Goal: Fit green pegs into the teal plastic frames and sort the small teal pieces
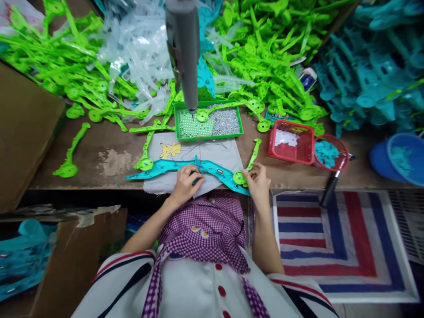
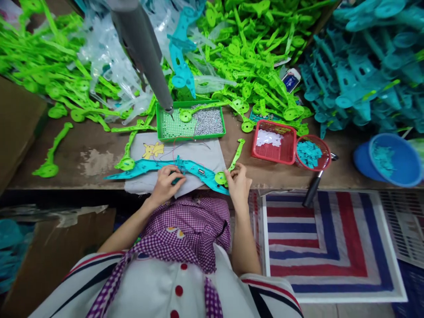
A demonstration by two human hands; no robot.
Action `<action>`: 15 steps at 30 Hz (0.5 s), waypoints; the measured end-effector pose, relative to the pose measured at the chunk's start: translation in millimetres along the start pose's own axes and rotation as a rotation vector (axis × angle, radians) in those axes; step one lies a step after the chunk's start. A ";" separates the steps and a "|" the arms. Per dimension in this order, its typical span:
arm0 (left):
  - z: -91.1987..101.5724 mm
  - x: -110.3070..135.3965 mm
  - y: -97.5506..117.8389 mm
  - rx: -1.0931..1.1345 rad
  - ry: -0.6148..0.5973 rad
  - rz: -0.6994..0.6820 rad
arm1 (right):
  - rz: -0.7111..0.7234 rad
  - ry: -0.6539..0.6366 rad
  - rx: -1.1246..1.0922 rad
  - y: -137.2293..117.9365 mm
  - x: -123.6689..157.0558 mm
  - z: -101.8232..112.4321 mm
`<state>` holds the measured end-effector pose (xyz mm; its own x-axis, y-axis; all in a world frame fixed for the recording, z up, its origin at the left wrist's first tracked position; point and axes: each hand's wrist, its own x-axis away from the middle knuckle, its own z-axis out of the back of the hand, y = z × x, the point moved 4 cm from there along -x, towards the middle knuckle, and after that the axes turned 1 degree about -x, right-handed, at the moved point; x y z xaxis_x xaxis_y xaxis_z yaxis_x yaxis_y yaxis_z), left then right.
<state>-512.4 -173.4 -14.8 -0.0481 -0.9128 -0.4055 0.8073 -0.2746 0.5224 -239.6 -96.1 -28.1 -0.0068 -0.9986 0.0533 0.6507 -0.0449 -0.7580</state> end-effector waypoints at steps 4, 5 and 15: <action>-15.5 -1.3 8.7 -0.112 0.006 0.052 | 0.027 0.070 0.127 -41.9 -26.2 28.5; -19.9 -2.2 12.2 -0.137 -0.002 0.063 | 0.063 0.120 0.059 -60.4 -35.0 34.2; -13.2 5.1 33.2 -0.055 0.004 -0.032 | 0.451 -0.251 0.107 -97.8 11.6 -29.3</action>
<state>-478.0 -183.2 -9.5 -0.0724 -0.9025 -0.4245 0.8363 -0.2868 0.4672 -325.5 -104.2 27.6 0.4654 -0.8796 -0.0989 0.6212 0.4041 -0.6714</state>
